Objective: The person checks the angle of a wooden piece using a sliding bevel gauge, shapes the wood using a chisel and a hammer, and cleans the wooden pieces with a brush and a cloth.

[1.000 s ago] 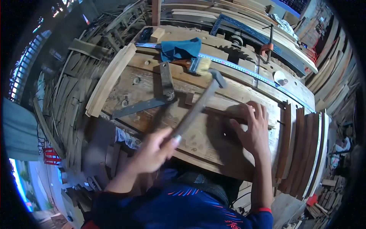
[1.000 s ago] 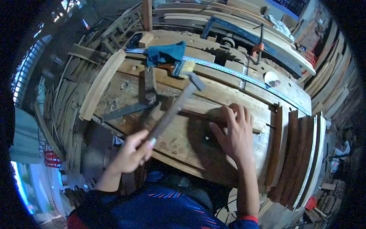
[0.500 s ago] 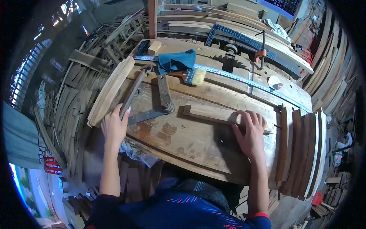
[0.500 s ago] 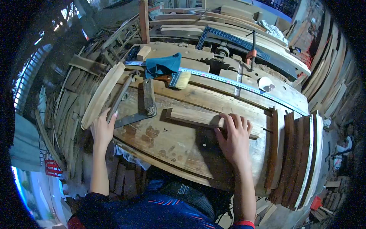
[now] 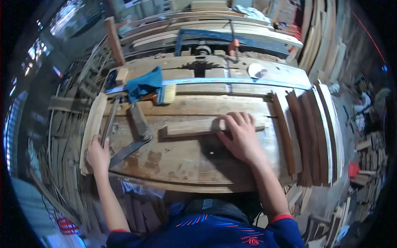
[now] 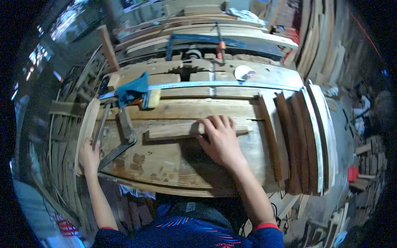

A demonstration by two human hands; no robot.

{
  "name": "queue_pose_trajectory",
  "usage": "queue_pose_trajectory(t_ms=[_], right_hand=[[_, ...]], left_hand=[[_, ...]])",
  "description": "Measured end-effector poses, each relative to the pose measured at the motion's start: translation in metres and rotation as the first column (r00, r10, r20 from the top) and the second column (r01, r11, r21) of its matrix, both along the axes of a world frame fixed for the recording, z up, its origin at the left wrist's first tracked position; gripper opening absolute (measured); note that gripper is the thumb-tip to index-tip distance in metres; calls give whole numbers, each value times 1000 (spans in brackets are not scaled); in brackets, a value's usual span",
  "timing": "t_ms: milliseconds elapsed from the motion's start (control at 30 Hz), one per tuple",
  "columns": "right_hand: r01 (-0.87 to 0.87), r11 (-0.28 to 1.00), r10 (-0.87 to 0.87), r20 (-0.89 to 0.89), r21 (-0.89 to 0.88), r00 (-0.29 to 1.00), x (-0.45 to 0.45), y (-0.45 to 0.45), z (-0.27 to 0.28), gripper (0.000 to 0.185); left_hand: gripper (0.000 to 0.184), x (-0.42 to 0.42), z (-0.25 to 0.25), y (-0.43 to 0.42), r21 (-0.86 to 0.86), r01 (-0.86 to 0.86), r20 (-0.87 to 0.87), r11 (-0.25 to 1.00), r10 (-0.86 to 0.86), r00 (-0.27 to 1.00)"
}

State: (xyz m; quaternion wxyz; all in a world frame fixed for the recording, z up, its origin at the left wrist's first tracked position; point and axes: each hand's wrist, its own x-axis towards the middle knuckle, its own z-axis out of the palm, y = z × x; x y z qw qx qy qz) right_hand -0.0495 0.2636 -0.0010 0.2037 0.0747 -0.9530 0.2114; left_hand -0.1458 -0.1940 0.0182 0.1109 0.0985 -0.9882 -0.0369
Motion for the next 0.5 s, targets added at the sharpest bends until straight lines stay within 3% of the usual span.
queue_pose_trajectory(t_ms=[133,233,300,333,433,467,500], right_hand=[[-16,999,16,-10,-31,1000,2,2,1,43],[-12,999,11,-18,-38,1000,4,2,3,43],[-15,999,14,-31,-41,999,4,3,1,42],[-21,999,20,-35,-45,999,3,4,0,42],[-21,997,23,20,-69,1000,5,5,4,41],[-25,996,27,20,-83,999,6,6,4,41],[-30,995,32,18,-97,999,6,8,4,41]], left_hand=[[48,17,9,38,-136,79,-249,988,-111,962],[56,33,11,88,300,255,-94,919,-238,967],[66,39,0,112,347,401,-70,848,-403,913],[73,43,-5,123,174,408,-95,896,-398,913],[74,44,-6,133,110,384,-31,917,-383,923],[68,42,-19,128,46,420,-131,906,-411,902],[65,42,-18,127,120,411,-125,904,-397,909]])
